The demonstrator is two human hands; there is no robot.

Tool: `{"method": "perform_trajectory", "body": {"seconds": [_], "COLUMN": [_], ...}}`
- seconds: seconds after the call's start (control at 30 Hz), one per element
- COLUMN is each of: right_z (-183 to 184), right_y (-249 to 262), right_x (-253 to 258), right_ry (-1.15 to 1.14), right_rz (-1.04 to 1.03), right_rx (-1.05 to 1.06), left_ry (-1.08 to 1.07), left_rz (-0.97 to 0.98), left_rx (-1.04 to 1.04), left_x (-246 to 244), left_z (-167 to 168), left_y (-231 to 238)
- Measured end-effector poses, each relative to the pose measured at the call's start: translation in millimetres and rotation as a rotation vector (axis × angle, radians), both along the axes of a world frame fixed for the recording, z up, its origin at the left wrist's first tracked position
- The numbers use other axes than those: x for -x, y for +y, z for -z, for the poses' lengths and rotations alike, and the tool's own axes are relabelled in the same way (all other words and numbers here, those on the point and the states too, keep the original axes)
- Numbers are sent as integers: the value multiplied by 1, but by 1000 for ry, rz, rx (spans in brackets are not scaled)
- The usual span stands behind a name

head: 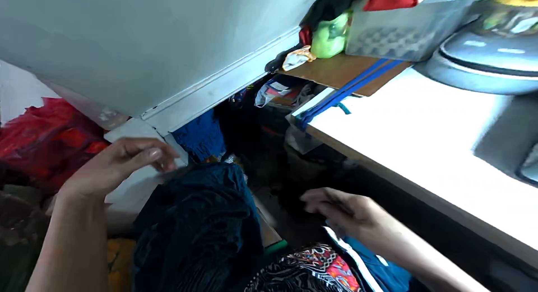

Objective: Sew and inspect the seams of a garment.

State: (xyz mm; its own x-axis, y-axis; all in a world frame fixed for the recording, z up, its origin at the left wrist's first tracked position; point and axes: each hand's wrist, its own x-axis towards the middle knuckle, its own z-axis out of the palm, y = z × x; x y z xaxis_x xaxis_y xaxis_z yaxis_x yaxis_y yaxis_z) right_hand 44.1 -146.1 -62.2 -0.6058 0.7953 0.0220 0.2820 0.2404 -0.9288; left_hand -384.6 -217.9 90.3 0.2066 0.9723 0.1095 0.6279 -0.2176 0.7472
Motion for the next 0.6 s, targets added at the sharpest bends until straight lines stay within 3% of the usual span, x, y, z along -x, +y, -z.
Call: {"method": "perform_trajectory", "body": {"seconds": [0.17, 0.27, 0.33, 0.43, 0.6], "right_z": [68, 96, 109, 121, 132], "right_y": [-18, -60, -89, -117, -130], "right_x": [-111, -142, -144, -121, -97], "right_ry": [-62, -113, -137, -222, -343], "right_rz": [430, 616, 590, 494, 536], "right_rx": [157, 190, 213, 277, 302], "left_ry": [160, 343, 458, 673, 946], "left_rz": [412, 680, 827, 1018, 1213], "left_rx": [103, 134, 118, 268, 439], "left_x": [-92, -169, -222, -291, -343], "left_z": [-29, -12, 18, 79, 186], "left_y": [93, 136, 151, 153, 142]}}
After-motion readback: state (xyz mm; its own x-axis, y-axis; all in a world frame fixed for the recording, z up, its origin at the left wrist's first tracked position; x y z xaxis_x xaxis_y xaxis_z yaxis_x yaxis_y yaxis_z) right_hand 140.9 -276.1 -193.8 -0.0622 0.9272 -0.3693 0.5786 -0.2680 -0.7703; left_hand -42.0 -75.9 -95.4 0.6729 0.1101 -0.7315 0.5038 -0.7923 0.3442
